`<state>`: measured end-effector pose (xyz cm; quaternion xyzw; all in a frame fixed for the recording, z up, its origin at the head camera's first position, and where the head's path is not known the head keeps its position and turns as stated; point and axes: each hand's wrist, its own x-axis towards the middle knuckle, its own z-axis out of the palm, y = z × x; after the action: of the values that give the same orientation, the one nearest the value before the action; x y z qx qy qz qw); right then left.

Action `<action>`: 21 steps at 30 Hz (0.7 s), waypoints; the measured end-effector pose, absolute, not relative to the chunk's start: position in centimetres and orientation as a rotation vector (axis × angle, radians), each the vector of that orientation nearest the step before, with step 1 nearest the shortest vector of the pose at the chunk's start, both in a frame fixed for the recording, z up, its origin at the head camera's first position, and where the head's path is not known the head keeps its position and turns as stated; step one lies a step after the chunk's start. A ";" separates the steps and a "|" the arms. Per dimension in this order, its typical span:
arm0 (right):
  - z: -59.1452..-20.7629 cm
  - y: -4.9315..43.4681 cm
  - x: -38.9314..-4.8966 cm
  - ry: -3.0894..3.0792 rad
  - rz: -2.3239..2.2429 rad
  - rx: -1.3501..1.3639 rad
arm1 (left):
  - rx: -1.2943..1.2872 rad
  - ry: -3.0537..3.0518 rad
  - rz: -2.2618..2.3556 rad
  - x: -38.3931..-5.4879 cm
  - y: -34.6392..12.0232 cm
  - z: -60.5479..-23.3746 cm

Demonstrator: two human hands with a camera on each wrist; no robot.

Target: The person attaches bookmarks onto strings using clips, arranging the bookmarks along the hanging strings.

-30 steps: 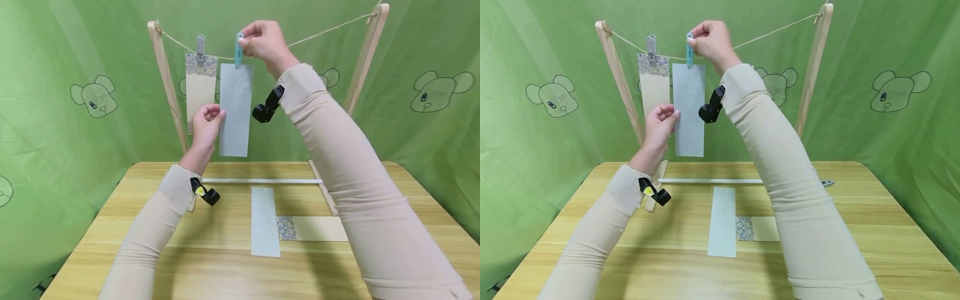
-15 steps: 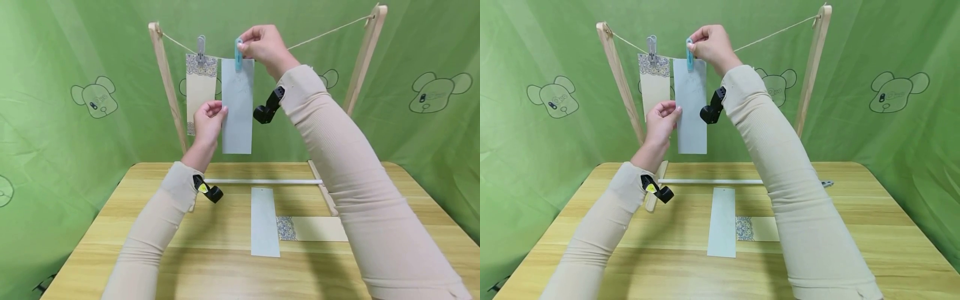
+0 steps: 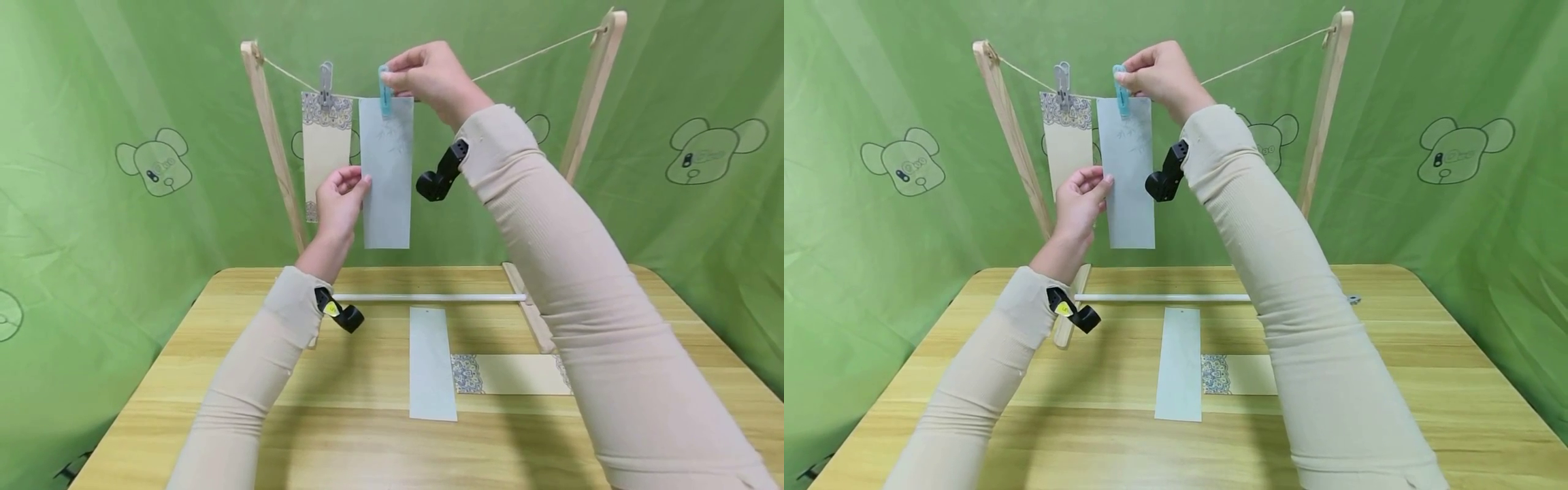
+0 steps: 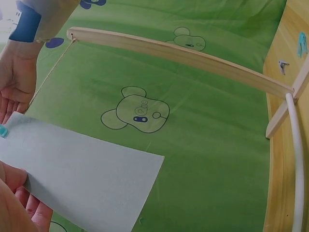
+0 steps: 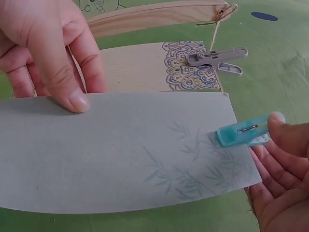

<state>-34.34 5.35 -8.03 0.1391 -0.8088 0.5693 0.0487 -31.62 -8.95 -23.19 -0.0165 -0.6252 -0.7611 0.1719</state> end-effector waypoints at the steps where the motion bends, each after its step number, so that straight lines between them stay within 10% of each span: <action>1: -8.0 5.4 -34.3 -2.465 1.738 0.430 | -0.045 -1.772 -2.163 -31.6 -9.0 -23.2; 21: -10.1 9.5 -30.8 -2.304 1.817 0.568 | -0.108 -1.726 -2.211 -31.7 -9.9 -25.0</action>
<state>-30.75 9.50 -10.09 0.1894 -0.7687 0.6062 0.0762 -31.65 -9.86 -25.02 -0.0378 -0.6063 -0.7767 0.1666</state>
